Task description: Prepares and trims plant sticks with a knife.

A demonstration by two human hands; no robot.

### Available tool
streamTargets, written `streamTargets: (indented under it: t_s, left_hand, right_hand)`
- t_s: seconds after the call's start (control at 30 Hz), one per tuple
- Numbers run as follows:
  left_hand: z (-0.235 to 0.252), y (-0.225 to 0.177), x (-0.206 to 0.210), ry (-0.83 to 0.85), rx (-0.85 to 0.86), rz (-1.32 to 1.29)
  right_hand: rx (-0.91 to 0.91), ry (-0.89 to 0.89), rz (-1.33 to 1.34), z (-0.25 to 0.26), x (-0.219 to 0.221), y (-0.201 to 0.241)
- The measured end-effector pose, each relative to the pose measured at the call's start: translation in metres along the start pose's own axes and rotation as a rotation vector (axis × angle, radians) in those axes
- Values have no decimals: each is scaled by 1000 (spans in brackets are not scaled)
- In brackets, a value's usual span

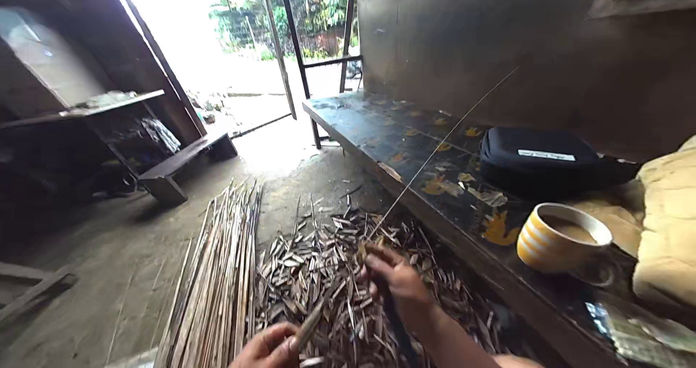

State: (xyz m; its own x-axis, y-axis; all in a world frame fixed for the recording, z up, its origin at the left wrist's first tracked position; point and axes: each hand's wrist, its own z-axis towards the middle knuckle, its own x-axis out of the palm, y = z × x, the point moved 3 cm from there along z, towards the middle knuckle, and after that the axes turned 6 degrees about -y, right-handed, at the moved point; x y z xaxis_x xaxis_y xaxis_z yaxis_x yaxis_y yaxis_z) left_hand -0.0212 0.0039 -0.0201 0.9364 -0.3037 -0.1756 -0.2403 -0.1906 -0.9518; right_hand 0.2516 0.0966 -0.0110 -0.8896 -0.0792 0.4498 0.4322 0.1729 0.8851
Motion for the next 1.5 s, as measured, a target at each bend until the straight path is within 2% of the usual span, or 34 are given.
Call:
streamTargets:
  t_s: [0.2,0.37,0.5,0.67,0.8,0.97,1.13,1.37,1.5]
  left_hand:
    - [0,-6,3,-23,-19,-1]
    - [-3,-11,5,-3,-28,36]
    - [-1,-11,10,-39,-9,83]
    - [3,-9,19,-129,44,235]
    - [8,-8,22,-178,95,285]
    - [7,-5,20,-201,188,353]
    - [7,-1,18,-207,224,345]
    - [5,-1,16,-226,257,382]
    - [7,1,18,-229,253,379]
  right_hand:
    - [84,175,-37,-14,10,-17]
    - [57,87,-12,-6,5,-16]
    - [50,201,-81,-15,7,-23]
    - [38,130,-53,-13,4,-25]
    - [104,230,-94,-22,14,-34]
    - [57,62,-34,-13,3,-18]
    - [126,139,-25,-21,5,-25]
    - [30,-63,116,-2,-20,1]
    - [102,20,50,-15,-11,-12]
